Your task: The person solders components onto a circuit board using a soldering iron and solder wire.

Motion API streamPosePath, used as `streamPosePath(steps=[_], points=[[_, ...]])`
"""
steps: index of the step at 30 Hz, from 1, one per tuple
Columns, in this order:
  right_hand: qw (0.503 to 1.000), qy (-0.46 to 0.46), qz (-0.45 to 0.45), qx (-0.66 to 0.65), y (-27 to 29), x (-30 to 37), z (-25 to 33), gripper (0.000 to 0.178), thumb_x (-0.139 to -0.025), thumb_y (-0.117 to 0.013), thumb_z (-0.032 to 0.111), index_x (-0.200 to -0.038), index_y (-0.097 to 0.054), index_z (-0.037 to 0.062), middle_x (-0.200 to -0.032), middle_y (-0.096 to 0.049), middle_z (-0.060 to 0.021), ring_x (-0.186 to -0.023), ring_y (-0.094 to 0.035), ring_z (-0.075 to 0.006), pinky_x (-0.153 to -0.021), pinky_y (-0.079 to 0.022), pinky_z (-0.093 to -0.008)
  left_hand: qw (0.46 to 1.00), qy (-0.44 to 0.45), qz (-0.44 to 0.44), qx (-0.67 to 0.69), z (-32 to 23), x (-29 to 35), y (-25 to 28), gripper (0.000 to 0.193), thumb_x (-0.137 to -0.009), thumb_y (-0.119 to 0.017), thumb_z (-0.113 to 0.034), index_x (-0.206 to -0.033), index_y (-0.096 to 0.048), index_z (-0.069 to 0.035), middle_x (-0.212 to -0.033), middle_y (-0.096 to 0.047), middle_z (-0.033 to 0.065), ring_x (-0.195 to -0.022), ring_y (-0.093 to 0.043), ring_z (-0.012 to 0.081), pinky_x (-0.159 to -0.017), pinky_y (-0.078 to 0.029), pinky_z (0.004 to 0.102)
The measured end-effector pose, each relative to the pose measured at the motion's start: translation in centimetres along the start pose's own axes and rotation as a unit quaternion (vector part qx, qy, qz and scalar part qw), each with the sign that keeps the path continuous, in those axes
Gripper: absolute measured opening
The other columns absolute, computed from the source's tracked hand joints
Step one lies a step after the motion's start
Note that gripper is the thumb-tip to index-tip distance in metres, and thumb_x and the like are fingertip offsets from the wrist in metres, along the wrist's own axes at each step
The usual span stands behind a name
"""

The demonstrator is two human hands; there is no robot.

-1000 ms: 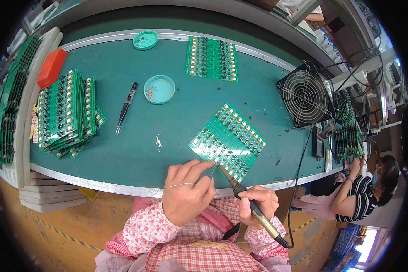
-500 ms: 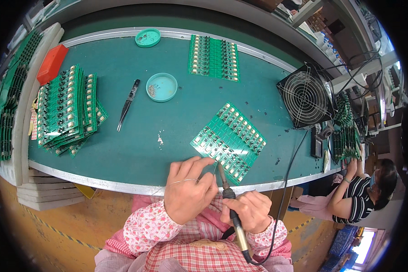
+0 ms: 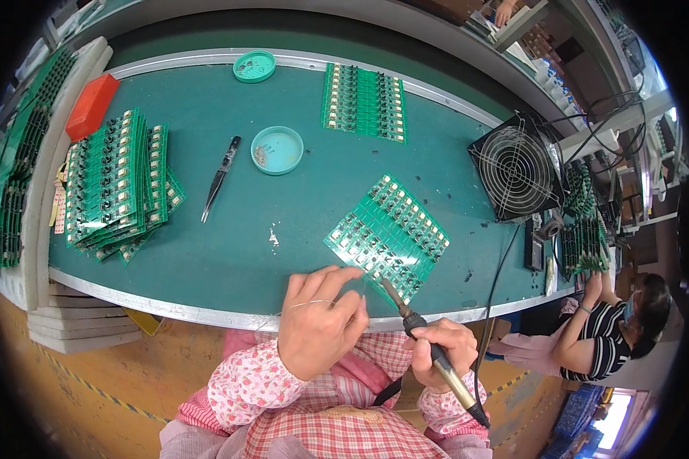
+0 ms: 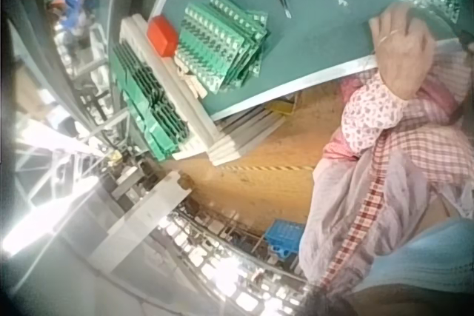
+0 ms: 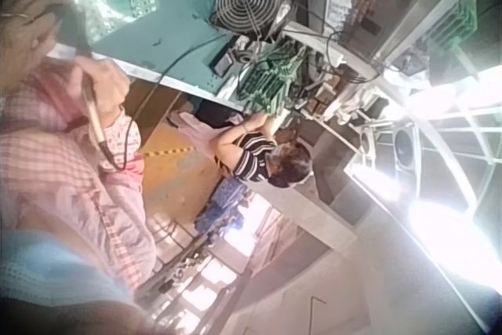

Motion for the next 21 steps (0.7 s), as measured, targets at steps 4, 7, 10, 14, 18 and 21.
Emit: streamPosePath(steps=[4, 7, 10, 14, 18, 21], points=[[0.999, -0.019, -0.028, 0.004, -0.5, 0.0, -0.3, 0.013, -0.091, -0.063, 0.013, -0.093, -0.058, 0.0011, -0.057, -0.065, -0.0031, -0.05, -0.065, -0.0158, -0.049, -0.051, -0.0284, 1.0, 0.002, 0.0, -0.004, -0.2, -0.2, -0.2, 0.019, -0.074, -0.072, -0.007, -0.066, -0.055, -0.005, -0.112, -0.068, 0.0064, -0.101, -0.063, 0.028, -0.083, -0.042, 0.0405], [0.999, -0.005, -0.029, -0.016, -0.7, 0.0, -0.5, 0.018, -0.08, -0.071, 0.001, -0.094, -0.06, -0.001, -0.067, -0.066, -0.0073, -0.048, -0.059, -0.0174, -0.045, -0.048, -0.0296, 1.0, 0.003, -0.002, -0.006, -0.2, -0.2, -0.4, 0.019, -0.075, -0.072, -0.007, -0.066, -0.055, -0.005, -0.11, -0.068, 0.0063, -0.1, -0.063, 0.0274, -0.082, -0.042, 0.0403], [1.0, -0.014, -0.017, -0.009, -0.8, 0.1, -0.7, 0.018, -0.08, -0.071, 0.001, -0.094, -0.06, -0.0011, -0.069, -0.067, -0.0082, -0.048, -0.059, -0.0174, -0.045, -0.048, -0.0293, 1.0, 0.001, -0.006, -0.014, -0.3, -0.3, -0.4, 0.019, -0.075, -0.072, -0.007, -0.066, -0.055, -0.005, -0.11, -0.068, 0.0061, -0.099, -0.063, 0.0269, -0.082, -0.042, 0.0401], [1.0, 0.002, -0.031, -0.003, -1.2, -0.2, -0.6, 0.017, -0.081, -0.071, 0.001, -0.094, -0.06, -0.0006, -0.068, -0.067, -0.0081, -0.047, -0.058, -0.0178, -0.045, -0.048, -0.0297, 1.0, 0.003, -0.004, -0.019, -0.3, -0.3, -0.5, 0.018, -0.075, -0.072, -0.008, -0.066, -0.056, -0.005, -0.11, -0.067, 0.0066, -0.099, -0.063, 0.0269, -0.082, -0.042, 0.0401], [1.0, 0.022, 0.004, 0.013, -1.0, -1.2, 0.2, 0.018, -0.078, -0.073, 0.001, -0.092, -0.062, 0.002, -0.066, -0.065, -0.0046, -0.049, -0.059, -0.0181, -0.048, -0.049, -0.03, 1.0, 0.004, 0.002, -0.021, -0.3, -0.2, -0.4, 0.017, -0.075, -0.072, -0.008, -0.067, -0.057, -0.004, -0.11, -0.067, 0.0068, -0.1, -0.062, 0.0266, -0.083, -0.042, 0.0402], [0.994, 0.066, 0.038, 0.084, -1.1, -1.0, 0.3, 0.019, -0.073, -0.073, 0.002, -0.09, -0.065, 0.0053, -0.059, -0.056, -0.0005, -0.049, -0.055, -0.0152, -0.047, -0.045, -0.0273, 1.0, 0.002, 0.006, -0.018, -0.2, -0.3, -0.3, 0.017, -0.075, -0.072, -0.007, -0.067, -0.057, -0.004, -0.111, -0.067, 0.0066, -0.1, -0.062, 0.0264, -0.082, -0.042, 0.0401]])
Point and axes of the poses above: each hand's wrist, its own x-axis away from the middle knuckle, its own y-axis out of the back of the hand, z = x × y, the point moved 1 cm from there along -x, towards the middle knuckle
